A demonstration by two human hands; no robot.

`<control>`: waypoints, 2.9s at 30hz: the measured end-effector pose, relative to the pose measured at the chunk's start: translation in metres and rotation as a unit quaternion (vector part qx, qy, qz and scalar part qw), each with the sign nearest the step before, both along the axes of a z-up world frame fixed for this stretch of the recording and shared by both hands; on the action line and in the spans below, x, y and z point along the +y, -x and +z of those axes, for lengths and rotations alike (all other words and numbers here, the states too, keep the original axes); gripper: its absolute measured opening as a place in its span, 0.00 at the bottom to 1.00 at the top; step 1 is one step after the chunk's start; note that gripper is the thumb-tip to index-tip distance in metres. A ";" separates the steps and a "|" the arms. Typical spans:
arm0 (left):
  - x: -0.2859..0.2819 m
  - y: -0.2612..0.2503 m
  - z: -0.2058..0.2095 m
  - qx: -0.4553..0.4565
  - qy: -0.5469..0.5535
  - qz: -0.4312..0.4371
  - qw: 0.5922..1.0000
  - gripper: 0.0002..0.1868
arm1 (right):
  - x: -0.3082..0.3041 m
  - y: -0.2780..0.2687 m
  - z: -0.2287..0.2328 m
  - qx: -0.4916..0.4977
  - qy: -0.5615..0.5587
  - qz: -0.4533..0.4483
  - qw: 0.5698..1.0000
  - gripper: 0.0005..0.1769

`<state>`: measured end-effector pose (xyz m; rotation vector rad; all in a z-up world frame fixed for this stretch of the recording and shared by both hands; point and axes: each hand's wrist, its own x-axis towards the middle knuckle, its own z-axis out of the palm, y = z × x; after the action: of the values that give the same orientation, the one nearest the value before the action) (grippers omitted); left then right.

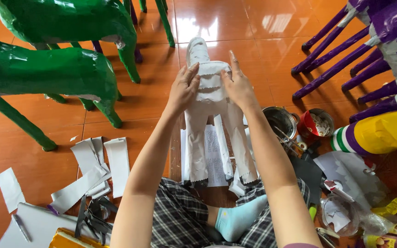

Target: Applying paper strips to a paper-mache animal frame

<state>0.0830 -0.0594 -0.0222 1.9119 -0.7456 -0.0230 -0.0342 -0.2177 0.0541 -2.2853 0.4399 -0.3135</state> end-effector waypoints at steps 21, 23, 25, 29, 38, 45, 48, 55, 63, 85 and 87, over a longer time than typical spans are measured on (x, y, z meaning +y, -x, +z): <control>0.022 0.016 0.030 0.013 0.015 -0.035 0.999 0.24 | -0.026 0.005 -0.019 -0.051 -0.184 0.030 0.981 0.32; 0.023 0.015 0.027 0.028 0.026 -0.018 0.999 0.23 | -0.014 0.018 -0.008 -0.064 -0.264 0.048 0.961 0.36; 0.023 0.012 0.024 0.023 0.023 -0.021 0.999 0.23 | -0.016 0.013 -0.020 -0.097 -0.285 0.068 0.951 0.35; 0.024 0.014 0.024 0.024 0.020 -0.017 0.999 0.23 | -0.020 0.008 -0.024 -0.128 -0.297 0.065 0.944 0.34; 0.048 0.050 0.041 0.083 0.057 -0.016 0.995 0.30 | -0.015 0.044 -0.065 -0.213 -0.364 0.084 0.903 0.39; 0.097 0.172 0.014 0.439 0.142 -0.091 0.882 0.56 | 0.001 0.159 -0.085 0.001 -0.401 0.070 0.914 0.57; 0.108 0.188 -0.035 0.479 0.164 -0.181 0.843 0.56 | 0.009 0.165 -0.110 0.032 -0.423 0.086 0.901 0.63; 0.149 0.165 -0.020 0.410 0.244 -0.139 0.868 0.59 | 0.049 0.142 -0.145 -0.080 -0.538 0.108 0.832 0.61; 0.185 0.130 -0.074 0.388 0.272 -0.090 0.876 0.55 | 0.089 0.112 -0.156 -0.068 -0.550 0.103 0.826 0.64; 0.103 0.256 -0.215 0.677 0.181 -0.112 0.704 0.29 | -0.051 0.233 -0.386 0.183 -0.079 -0.168 0.965 0.09; 0.101 0.251 -0.231 0.705 0.208 -0.096 0.671 0.28 | -0.051 0.233 -0.395 0.199 -0.001 -0.123 0.972 0.12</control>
<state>-0.1676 0.0421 -0.2534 0.8593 0.1725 -1.2174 -0.2673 -0.2688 -0.3410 -2.2936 0.9316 0.0298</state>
